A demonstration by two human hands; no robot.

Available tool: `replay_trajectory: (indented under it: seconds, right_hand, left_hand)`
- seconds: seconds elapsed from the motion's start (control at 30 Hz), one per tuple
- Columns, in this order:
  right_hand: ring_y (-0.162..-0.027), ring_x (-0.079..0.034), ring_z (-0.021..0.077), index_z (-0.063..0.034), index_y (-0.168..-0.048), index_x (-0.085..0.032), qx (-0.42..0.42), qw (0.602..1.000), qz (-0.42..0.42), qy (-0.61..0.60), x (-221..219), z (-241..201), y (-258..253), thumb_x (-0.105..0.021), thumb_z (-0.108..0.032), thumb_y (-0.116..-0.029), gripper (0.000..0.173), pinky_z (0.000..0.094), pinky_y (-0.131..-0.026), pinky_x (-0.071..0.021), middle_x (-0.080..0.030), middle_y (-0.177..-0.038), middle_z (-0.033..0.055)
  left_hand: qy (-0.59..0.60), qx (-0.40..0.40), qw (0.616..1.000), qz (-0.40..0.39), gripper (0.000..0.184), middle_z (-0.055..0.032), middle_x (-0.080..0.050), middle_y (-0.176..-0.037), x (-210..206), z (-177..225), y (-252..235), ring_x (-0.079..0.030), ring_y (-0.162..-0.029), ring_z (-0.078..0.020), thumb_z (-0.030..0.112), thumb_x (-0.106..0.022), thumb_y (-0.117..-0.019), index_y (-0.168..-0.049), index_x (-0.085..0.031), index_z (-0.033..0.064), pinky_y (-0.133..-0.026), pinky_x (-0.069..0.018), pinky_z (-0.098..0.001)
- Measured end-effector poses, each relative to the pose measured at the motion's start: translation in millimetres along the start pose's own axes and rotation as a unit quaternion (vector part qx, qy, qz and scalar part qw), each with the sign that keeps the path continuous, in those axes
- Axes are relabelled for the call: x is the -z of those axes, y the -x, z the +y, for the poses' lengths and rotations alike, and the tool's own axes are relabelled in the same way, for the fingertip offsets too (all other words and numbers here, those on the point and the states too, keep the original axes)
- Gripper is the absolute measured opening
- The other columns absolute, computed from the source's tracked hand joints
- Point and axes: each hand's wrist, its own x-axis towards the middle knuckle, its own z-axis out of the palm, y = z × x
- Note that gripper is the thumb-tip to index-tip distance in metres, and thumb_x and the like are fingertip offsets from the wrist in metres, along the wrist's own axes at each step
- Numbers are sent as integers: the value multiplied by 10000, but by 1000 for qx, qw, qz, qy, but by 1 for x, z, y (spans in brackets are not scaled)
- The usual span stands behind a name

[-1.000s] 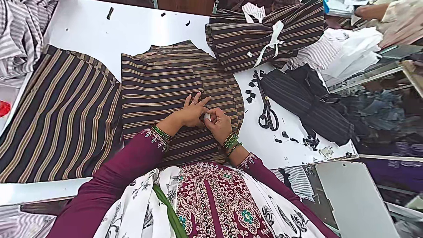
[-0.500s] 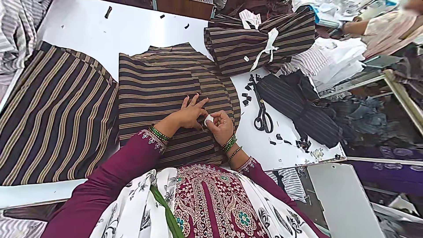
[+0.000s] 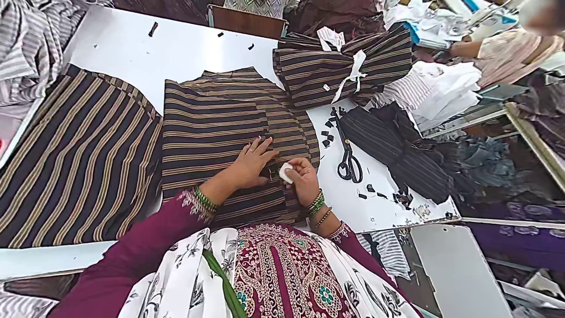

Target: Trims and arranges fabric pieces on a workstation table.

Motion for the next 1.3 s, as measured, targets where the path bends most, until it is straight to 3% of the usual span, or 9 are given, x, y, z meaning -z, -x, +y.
replay_trajectory:
  seconds: [0.17,0.23,0.33,0.43,0.5,0.6,0.87,1.17,1.3]
  right_hand:
    - [-558,-550,49,-68,-1064,-497,-95,986,16,-136,26,-11,-10,-410,-7,-1039,110,200,-527,-499,-577,-733,-28]
    - [-451,-434,-4,-62,-1010,-527,-80,991,-2,-104,33,-14,-14,-473,21,-998,100,139,-431,-391,-534,-660,-52]
    - [-429,-391,-7,-46,-955,-600,-55,998,-32,-22,33,-23,-29,-519,30,-986,116,147,-424,-351,-518,-603,-58]
    - [-597,-489,24,3,-1055,-669,44,983,-85,154,16,-31,-62,-557,-19,-995,129,202,-561,-430,-631,-861,11]
    - [-954,-656,163,20,-1114,-704,148,942,-124,275,-2,-33,-89,-530,4,-1001,208,354,-864,-538,-697,-1140,127]
    - [-1225,-626,336,-10,-1216,-720,190,882,-169,397,-27,-31,-121,-539,44,-976,305,519,-1072,-462,-677,-1285,190]
    - [-1045,-650,356,35,-1016,-753,184,865,-164,436,-20,-23,-130,-567,-4,-974,195,491,-953,-507,-680,-1060,229]
    - [-990,-645,342,-40,-1154,-768,209,856,-191,432,-11,-17,-131,-479,-82,-988,336,520,-868,-512,-669,-1058,211]
    - [-996,-650,353,-8,-1090,-767,199,842,-234,443,-9,-21,-131,-485,-359,-1043,453,545,-901,-493,-683,-1032,211]
  left_hand:
    - [109,94,967,210,223,-216,-680,-1059,8,-23,55,-670,-1025,-336,83,-512,-1042,-1092,-659,-77,-925,-525,-532]
    - [191,196,891,363,254,-262,-634,-1083,29,-51,77,-654,-943,-321,95,-457,-1074,-1206,-547,-102,-860,-534,-517]
    - [179,196,811,522,411,-262,-528,-1368,56,-85,95,-604,-1155,-303,137,-486,-1046,-1401,-400,-51,-978,-500,-468]
    - [135,76,887,435,327,-280,-603,-1281,63,-54,75,-643,-1145,-333,70,-512,-1030,-1307,-516,-104,-1002,-525,-488]
    - [59,5,956,286,284,-209,-674,-1238,57,-32,39,-660,-1158,-328,62,-597,-1003,-1266,-643,-33,-1032,-514,-515]
    - [-1,19,986,164,400,-212,-609,-1375,42,-39,-15,-549,-1320,-387,170,-713,-959,-1316,-644,3,-1124,-385,-578]
    - [89,-48,976,195,61,-114,-734,-1198,27,-75,-22,-513,-1393,-302,46,-702,-876,-836,-703,1,-1227,-149,-601]
    - [91,-57,984,143,174,-47,-724,-1260,30,-81,-26,-451,-1450,-276,54,-577,-929,-970,-745,49,-1233,-56,-625]
    - [92,-31,986,134,228,-106,-683,-1308,33,-76,-27,-458,-1439,-287,55,-608,-959,-1159,-720,49,-1240,-50,-632]
